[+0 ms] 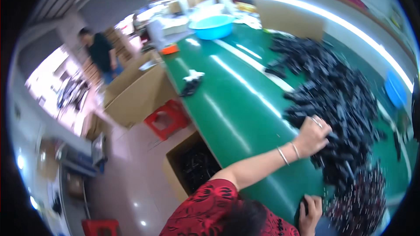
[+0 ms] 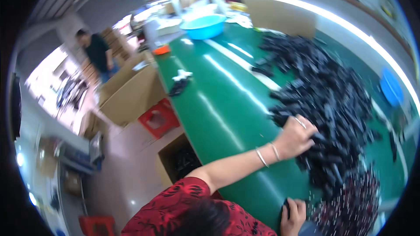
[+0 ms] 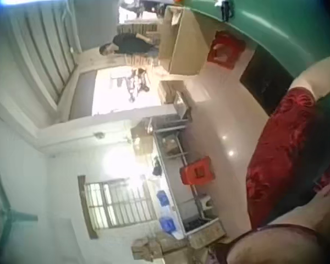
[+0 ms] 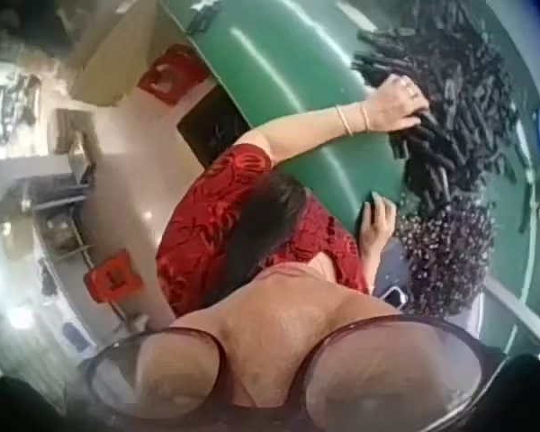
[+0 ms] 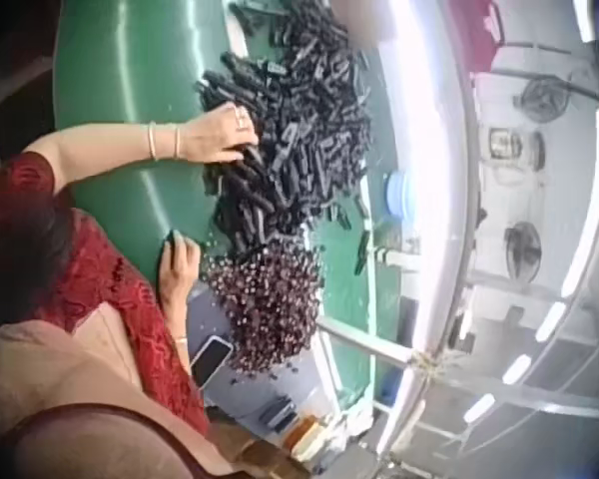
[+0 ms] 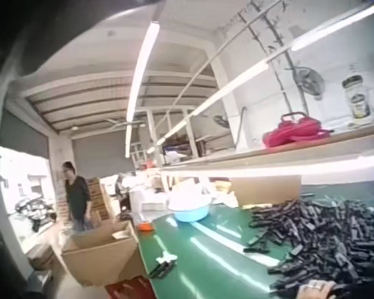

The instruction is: Assemble small black plastic components by hand on an industrial workbench.

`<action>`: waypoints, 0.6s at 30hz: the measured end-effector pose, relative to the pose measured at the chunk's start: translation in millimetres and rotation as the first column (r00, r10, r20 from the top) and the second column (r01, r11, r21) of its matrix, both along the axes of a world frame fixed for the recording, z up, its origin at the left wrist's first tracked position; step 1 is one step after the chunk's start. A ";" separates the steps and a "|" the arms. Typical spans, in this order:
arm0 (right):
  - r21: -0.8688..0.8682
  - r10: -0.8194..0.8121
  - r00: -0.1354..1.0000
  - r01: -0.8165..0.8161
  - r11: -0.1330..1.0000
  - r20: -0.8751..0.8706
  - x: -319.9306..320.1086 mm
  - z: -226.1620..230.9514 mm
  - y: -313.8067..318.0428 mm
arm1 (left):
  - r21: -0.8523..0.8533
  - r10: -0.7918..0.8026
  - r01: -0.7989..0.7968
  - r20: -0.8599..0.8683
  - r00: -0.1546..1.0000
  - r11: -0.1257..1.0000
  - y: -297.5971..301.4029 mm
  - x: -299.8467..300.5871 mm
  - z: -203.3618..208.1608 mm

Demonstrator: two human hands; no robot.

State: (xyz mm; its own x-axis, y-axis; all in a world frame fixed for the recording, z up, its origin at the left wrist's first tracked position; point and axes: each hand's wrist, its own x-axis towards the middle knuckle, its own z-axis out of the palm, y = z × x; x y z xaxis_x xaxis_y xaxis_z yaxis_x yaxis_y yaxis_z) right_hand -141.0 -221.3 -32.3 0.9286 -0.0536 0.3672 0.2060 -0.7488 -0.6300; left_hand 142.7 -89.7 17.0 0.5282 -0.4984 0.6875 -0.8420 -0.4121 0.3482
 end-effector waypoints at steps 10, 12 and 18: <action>0.009 0.077 0.996 -0.077 0.997 -0.041 -0.9 31.4 5.7 | 0.145 -0.021 0.067 -0.295 0.955 0.987 32.3 -11.0 20.8; 0.031 0.071 0.996 -0.069 0.997 -0.050 -4.1 31.4 3.8 | 0.005 -0.069 0.080 -0.439 0.896 0.997 51.3 -28.0 28.2; -0.010 0.082 0.996 -0.082 0.997 -0.032 -11.6 29.6 -1.6 | 0.190 0.075 -0.003 -0.376 0.924 0.982 114.0 -110.1 -11.2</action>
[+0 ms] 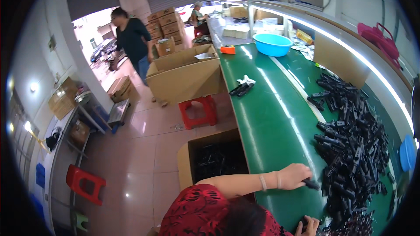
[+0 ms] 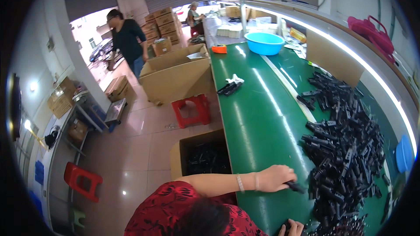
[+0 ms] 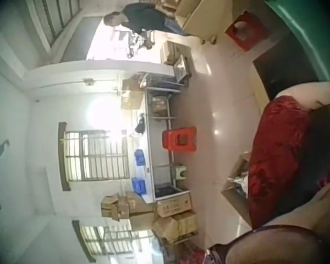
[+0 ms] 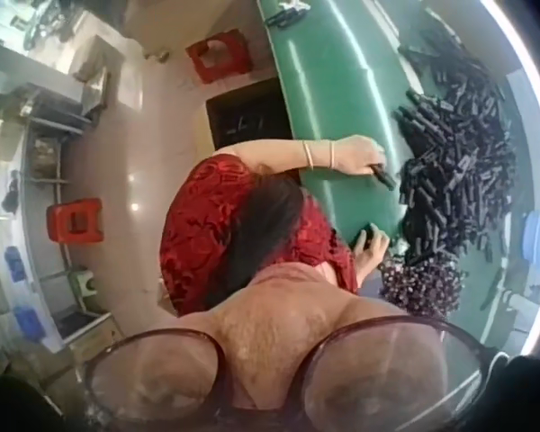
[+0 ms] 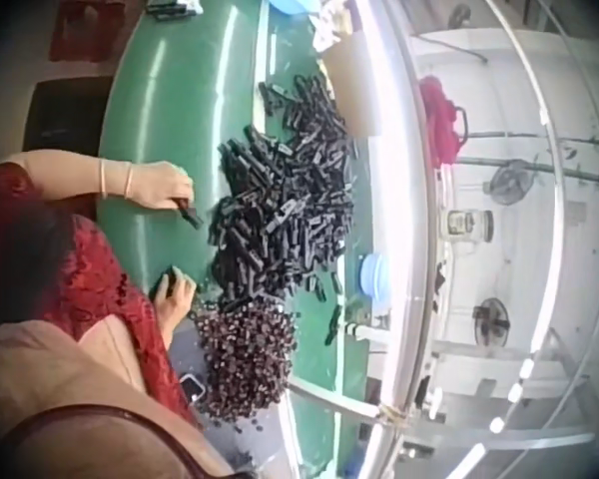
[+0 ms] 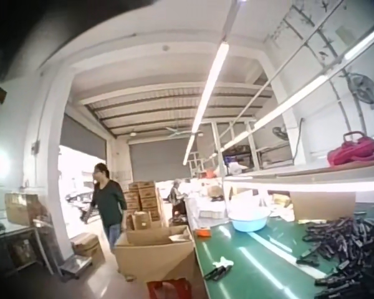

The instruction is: Assemble small black plastic components by hand on an industrial workbench.

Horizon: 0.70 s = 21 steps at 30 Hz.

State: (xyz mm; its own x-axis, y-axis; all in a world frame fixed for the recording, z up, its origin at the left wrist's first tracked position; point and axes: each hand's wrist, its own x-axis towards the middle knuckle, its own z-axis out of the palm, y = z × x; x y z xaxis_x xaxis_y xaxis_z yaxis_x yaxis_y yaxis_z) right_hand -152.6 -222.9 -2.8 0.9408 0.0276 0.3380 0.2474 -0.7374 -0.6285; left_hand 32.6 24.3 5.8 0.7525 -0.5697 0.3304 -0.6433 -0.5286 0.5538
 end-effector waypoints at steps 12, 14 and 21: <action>0.577 -0.124 0.992 0.122 0.808 -0.037 19.9 22.1 -1.8 | 0.019 -0.191 0.194 -0.109 0.975 0.981 15.7 -25.7 5.6; 0.794 -0.126 0.988 0.146 0.590 -0.088 19.8 44.0 -3.1 | -0.218 -0.200 0.152 -0.222 0.954 0.964 12.3 -20.8 2.1; 0.997 0.097 0.993 -0.059 -0.054 0.064 25.0 68.8 31.2 | -0.504 -0.359 0.204 -0.232 0.904 0.839 22.6 -24.3 -24.4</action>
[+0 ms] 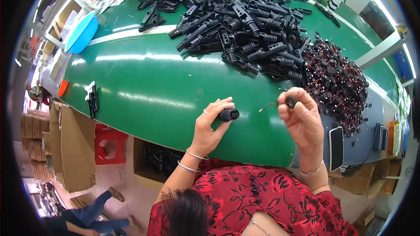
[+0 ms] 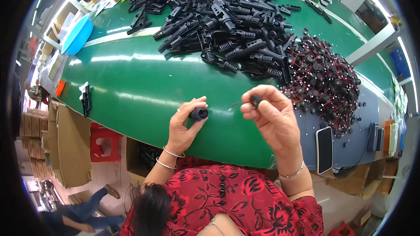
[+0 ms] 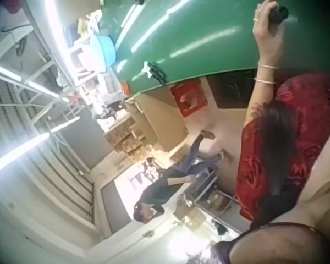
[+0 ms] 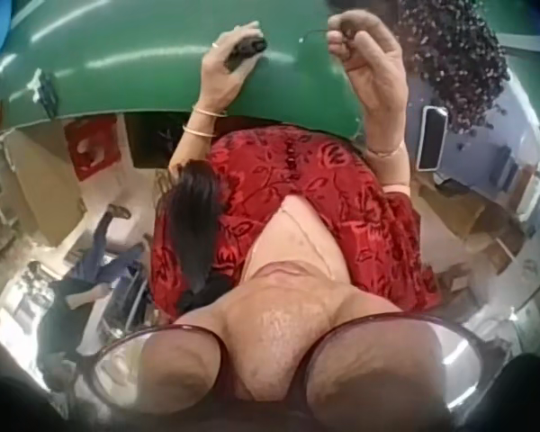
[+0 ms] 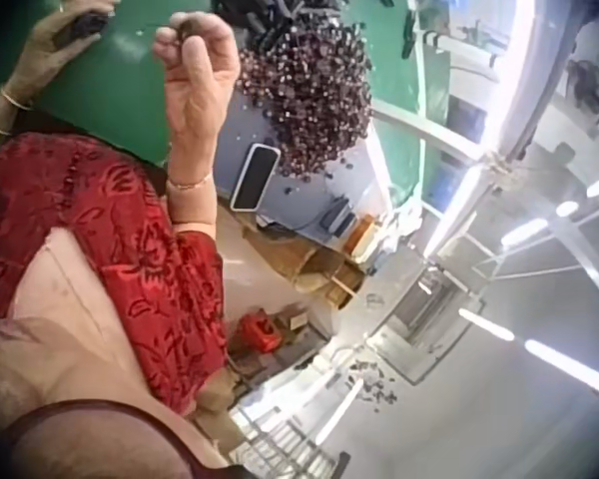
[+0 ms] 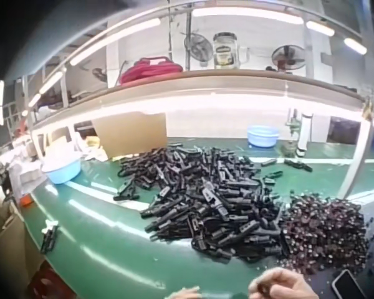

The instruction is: Assemble small black plastic components by hand on an industrial workbench.

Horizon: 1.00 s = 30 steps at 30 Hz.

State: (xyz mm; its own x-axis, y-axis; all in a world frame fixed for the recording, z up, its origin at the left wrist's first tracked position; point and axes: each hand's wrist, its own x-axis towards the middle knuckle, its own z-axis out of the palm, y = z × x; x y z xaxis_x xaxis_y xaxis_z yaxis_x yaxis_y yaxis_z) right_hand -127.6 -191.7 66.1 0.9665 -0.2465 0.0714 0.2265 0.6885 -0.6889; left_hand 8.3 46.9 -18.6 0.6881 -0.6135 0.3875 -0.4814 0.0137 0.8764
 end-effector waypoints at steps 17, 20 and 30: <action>-0.096 0.225 0.966 -0.214 0.972 0.126 44.1 -4.4 59.8 | -0.221 -0.122 0.090 -0.136 0.983 0.971 14.9 12.9 8.1; -0.079 0.237 0.963 -0.229 0.970 0.126 46.8 -9.8 62.1 | -0.233 -0.124 0.093 -0.120 0.985 0.968 13.7 14.3 9.9; -0.095 0.215 0.971 -0.206 0.974 0.100 47.6 -24.2 57.7 | -0.193 -0.093 0.083 -0.043 0.995 0.978 10.2 13.5 15.2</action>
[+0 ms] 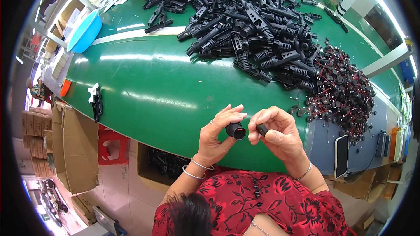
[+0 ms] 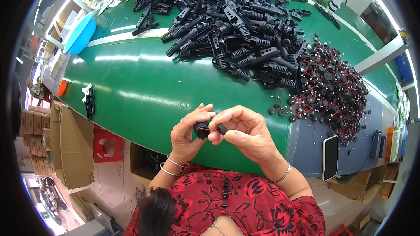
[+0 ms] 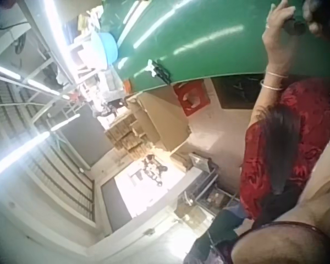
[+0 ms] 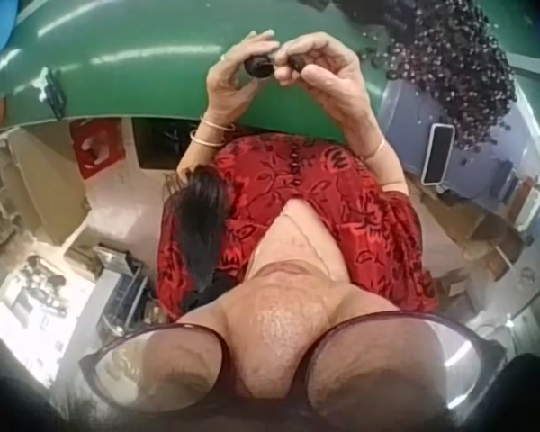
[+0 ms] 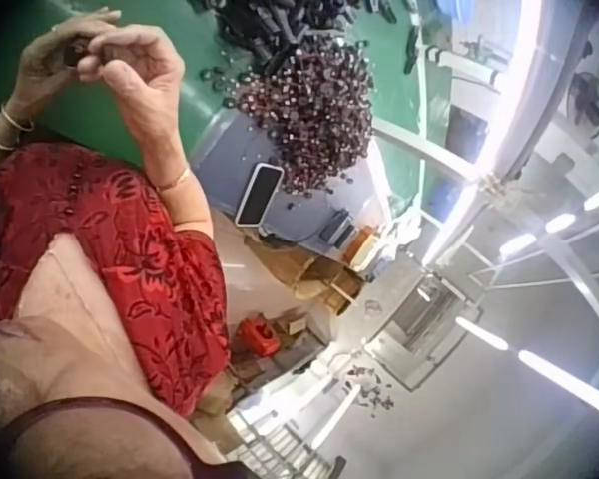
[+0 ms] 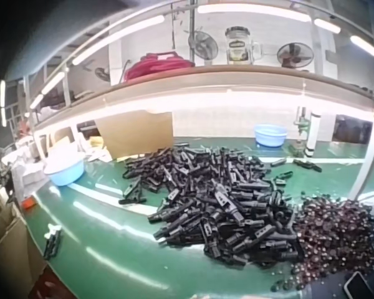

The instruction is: Assemble small black plastic components by hand on an industrial workbench.

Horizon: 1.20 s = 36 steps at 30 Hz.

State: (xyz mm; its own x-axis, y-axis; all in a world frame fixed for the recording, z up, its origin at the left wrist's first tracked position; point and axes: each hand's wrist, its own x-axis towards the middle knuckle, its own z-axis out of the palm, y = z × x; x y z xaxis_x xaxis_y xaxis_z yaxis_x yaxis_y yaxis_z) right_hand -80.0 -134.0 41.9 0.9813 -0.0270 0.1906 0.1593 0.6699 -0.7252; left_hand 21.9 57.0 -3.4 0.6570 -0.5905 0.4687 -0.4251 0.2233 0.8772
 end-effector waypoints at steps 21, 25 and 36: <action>-0.026 -0.070 0.997 0.070 0.997 0.021 -6.0 4.3 4.4 | 0.007 0.072 -0.072 -0.005 0.997 0.997 -7.3 -5.0 -5.8; -0.048 -0.081 0.997 0.080 0.996 -0.009 -4.7 -0.1 4.1 | 0.020 0.102 -0.102 0.038 0.994 0.995 -6.8 -3.7 -4.4; -0.332 -0.402 0.908 0.346 0.878 -0.118 -1.5 -27.2 1.5 | 0.294 0.193 -0.290 0.317 0.929 0.911 -1.4 -4.0 6.3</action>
State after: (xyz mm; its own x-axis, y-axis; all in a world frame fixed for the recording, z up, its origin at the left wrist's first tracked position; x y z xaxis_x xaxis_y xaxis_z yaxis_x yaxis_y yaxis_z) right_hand -81.5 -132.5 14.7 0.9267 -0.3689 0.0715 0.2044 0.3352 -0.9197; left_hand 17.9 55.7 2.9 0.6726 -0.5818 0.4572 -0.6628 -0.1989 0.7219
